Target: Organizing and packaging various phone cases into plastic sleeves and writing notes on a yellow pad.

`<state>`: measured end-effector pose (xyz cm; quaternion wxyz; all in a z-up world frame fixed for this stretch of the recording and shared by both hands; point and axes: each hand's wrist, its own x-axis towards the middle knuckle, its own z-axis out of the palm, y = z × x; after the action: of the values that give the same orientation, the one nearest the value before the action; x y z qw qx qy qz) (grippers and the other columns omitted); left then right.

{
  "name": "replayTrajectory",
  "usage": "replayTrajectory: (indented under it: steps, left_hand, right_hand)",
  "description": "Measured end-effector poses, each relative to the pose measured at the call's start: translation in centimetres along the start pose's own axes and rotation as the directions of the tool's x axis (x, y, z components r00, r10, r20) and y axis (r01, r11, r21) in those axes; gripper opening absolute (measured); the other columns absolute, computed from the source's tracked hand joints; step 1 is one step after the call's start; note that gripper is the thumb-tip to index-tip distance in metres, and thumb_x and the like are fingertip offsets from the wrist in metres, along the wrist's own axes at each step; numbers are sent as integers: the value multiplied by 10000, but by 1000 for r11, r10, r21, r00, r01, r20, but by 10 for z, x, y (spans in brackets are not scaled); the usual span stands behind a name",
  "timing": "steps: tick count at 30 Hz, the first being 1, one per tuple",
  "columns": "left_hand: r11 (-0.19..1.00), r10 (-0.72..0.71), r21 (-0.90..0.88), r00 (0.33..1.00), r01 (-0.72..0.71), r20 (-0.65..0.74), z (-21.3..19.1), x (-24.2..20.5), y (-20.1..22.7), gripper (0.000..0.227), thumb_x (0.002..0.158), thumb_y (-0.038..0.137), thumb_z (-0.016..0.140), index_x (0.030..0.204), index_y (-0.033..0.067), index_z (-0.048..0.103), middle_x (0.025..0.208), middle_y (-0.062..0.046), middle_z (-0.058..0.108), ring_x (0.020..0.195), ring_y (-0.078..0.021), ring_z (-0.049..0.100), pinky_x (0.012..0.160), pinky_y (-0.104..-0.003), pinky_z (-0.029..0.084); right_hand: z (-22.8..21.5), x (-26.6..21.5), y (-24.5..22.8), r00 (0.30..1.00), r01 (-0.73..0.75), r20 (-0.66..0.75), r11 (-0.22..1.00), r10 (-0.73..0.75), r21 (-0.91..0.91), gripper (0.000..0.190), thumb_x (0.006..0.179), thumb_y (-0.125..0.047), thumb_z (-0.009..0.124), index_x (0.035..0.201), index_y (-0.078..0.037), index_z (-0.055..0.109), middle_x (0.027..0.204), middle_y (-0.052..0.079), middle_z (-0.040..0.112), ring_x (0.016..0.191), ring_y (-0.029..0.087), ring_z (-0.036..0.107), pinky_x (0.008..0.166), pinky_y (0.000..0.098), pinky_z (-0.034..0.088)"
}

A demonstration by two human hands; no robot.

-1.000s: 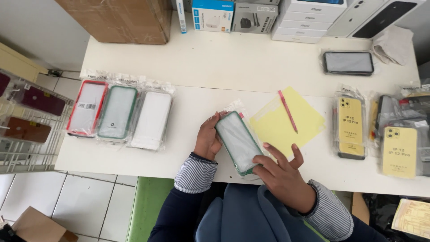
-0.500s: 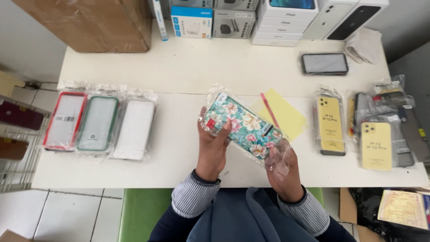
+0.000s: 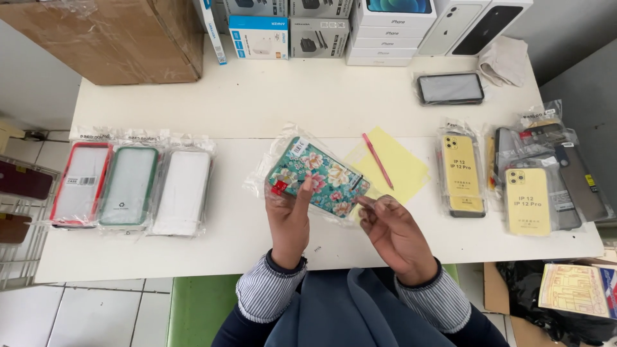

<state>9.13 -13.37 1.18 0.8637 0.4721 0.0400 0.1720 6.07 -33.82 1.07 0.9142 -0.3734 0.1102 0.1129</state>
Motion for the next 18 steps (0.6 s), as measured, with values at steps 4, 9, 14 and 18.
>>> replayTrajectory:
  steps: [4,9,14,18]
  left_hand:
    - [1000,28,4,1000,-28,0,18,6,28,385,994,-17,631,1375,23,590,1277,-130,708,1185,-216,632,957,-404,589]
    - [996,-21,-90,1000,20,-18,23,4,27,394,990,-29,631,1378,11,577,1267,-132,703,1168,-221,642,955,-419,590]
    - [972,14,-232,988,22,151,27,2,36,542,1021,23,572,1517,109,370,1459,-176,529,1330,-318,511,1042,-502,522]
    - [866,190,-496,881,58,433,26,13,36,927,973,129,626,1665,315,38,1709,-255,161,1528,-500,251,1194,-658,333]
  right_hand:
    - [15,1,-1,1000,6,18,982,-9,186,197,1040,-180,536,918,-129,682,1275,213,732,1167,364,707,987,444,538]
    - [34,-9,-6,997,-51,64,957,34,285,228,1026,-320,515,907,-156,620,1333,250,692,1110,372,720,940,431,548]
    - [25,-7,-1,992,-31,128,973,1,230,32,997,-147,568,993,-177,559,1224,230,736,968,302,740,858,370,555]
    - [22,-8,4,990,-91,126,976,67,196,141,978,-26,548,881,-118,593,1069,188,790,1116,366,729,955,437,536]
